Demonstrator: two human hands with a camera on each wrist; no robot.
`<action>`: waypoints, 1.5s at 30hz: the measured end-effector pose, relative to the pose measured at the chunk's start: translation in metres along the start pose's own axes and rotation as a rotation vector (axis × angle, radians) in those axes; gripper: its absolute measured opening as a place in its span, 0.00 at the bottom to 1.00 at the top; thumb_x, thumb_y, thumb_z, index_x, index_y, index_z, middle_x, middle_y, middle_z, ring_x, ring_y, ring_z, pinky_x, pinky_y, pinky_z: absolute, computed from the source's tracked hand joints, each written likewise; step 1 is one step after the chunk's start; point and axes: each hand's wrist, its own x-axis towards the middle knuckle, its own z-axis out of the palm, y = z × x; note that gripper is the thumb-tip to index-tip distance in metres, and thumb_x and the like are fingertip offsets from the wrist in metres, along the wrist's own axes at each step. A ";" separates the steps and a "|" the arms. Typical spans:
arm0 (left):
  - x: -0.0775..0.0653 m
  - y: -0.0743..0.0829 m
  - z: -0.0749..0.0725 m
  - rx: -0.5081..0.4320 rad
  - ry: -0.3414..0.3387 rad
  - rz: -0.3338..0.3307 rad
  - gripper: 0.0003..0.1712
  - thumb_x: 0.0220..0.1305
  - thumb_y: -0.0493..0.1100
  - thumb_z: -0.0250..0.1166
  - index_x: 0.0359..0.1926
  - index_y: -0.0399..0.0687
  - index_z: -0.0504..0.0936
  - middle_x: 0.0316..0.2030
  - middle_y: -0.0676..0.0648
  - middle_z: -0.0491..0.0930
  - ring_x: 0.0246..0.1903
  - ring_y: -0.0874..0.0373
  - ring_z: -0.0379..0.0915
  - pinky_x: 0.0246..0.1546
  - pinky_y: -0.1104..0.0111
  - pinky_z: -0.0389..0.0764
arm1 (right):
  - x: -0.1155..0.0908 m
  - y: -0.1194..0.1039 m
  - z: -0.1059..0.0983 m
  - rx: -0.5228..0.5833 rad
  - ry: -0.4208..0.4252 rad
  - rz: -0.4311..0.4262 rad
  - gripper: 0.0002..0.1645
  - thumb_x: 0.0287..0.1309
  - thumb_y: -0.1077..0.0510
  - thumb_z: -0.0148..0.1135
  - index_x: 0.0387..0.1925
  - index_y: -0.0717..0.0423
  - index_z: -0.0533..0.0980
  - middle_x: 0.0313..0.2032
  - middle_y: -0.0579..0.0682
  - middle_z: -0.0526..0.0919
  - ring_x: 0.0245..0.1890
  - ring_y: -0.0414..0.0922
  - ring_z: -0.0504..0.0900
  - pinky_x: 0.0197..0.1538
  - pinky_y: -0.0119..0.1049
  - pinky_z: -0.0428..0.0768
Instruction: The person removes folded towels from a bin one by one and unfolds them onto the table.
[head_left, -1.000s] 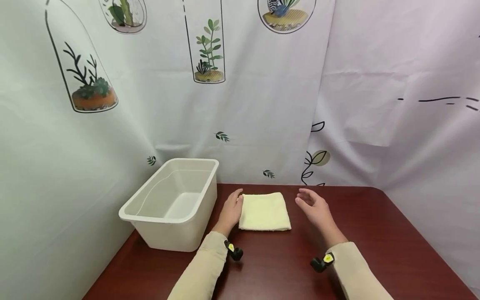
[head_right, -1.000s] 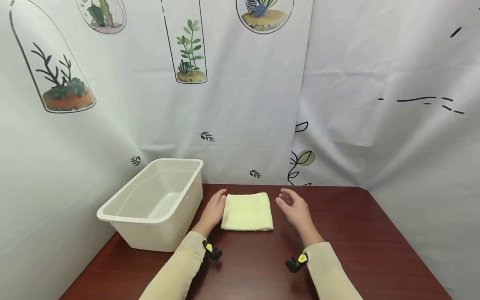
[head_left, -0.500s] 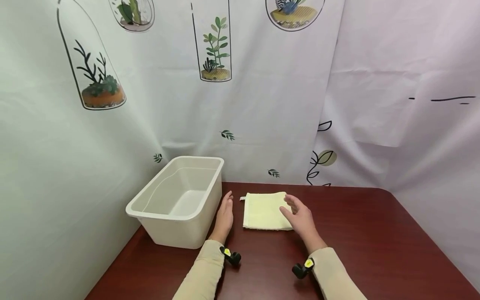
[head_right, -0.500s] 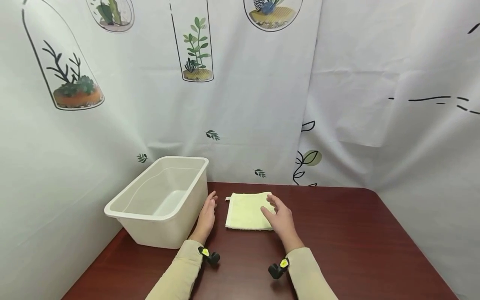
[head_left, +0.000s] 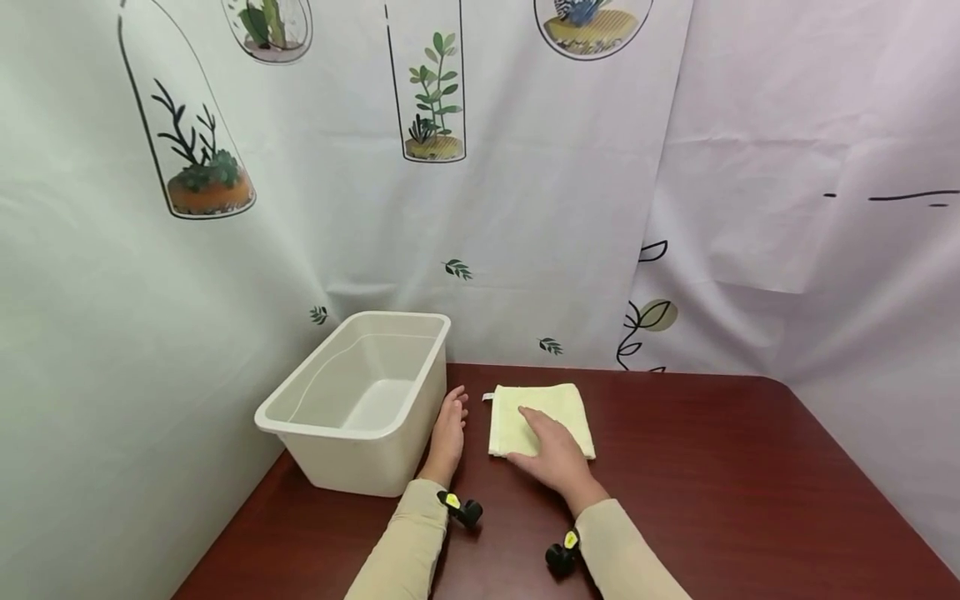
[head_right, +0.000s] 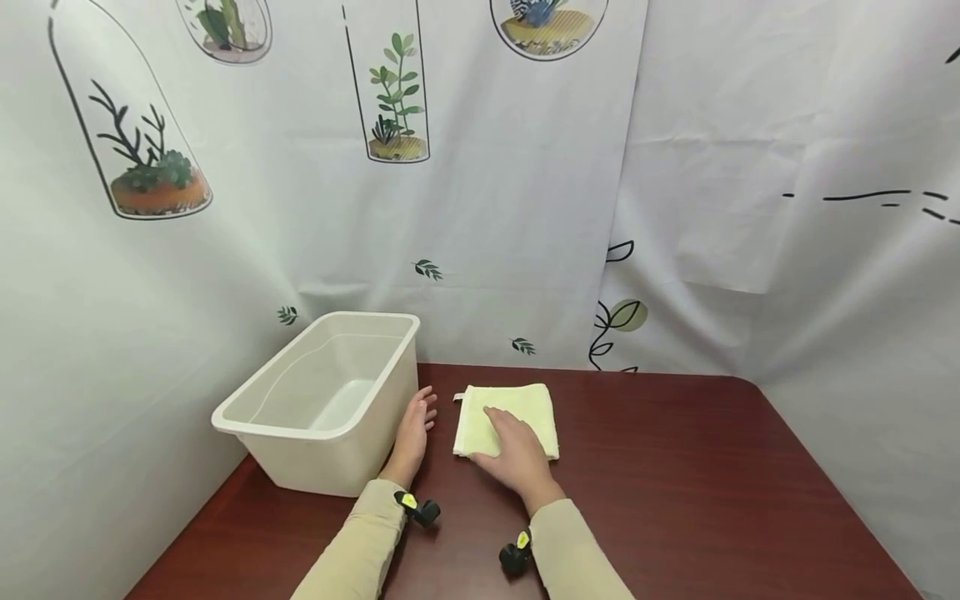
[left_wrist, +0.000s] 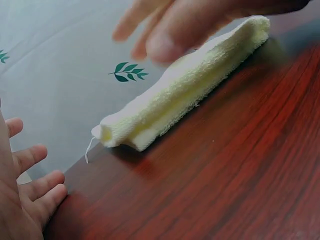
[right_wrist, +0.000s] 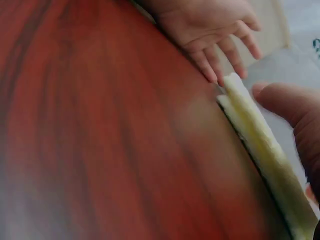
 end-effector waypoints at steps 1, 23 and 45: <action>0.000 0.000 0.000 -0.002 0.004 -0.002 0.25 0.83 0.45 0.40 0.72 0.40 0.65 0.64 0.33 0.71 0.61 0.33 0.69 0.60 0.42 0.69 | 0.000 -0.002 0.002 -0.021 -0.010 -0.011 0.49 0.53 0.41 0.76 0.72 0.52 0.68 0.68 0.54 0.73 0.68 0.54 0.71 0.68 0.53 0.68; -0.019 0.052 -0.005 -0.021 -0.011 -0.019 0.21 0.81 0.36 0.41 0.66 0.30 0.68 0.61 0.26 0.70 0.58 0.27 0.68 0.59 0.40 0.69 | 0.011 -0.012 0.022 -0.173 0.004 0.088 0.35 0.58 0.57 0.64 0.68 0.58 0.71 0.64 0.58 0.76 0.66 0.58 0.73 0.67 0.53 0.70; -0.003 0.003 -0.002 -0.015 -0.001 -0.015 0.23 0.83 0.43 0.41 0.68 0.37 0.69 0.62 0.31 0.72 0.57 0.34 0.72 0.59 0.44 0.71 | 0.016 -0.007 0.026 -0.003 0.047 0.250 0.32 0.67 0.57 0.46 0.72 0.57 0.68 0.66 0.61 0.74 0.70 0.62 0.66 0.73 0.61 0.55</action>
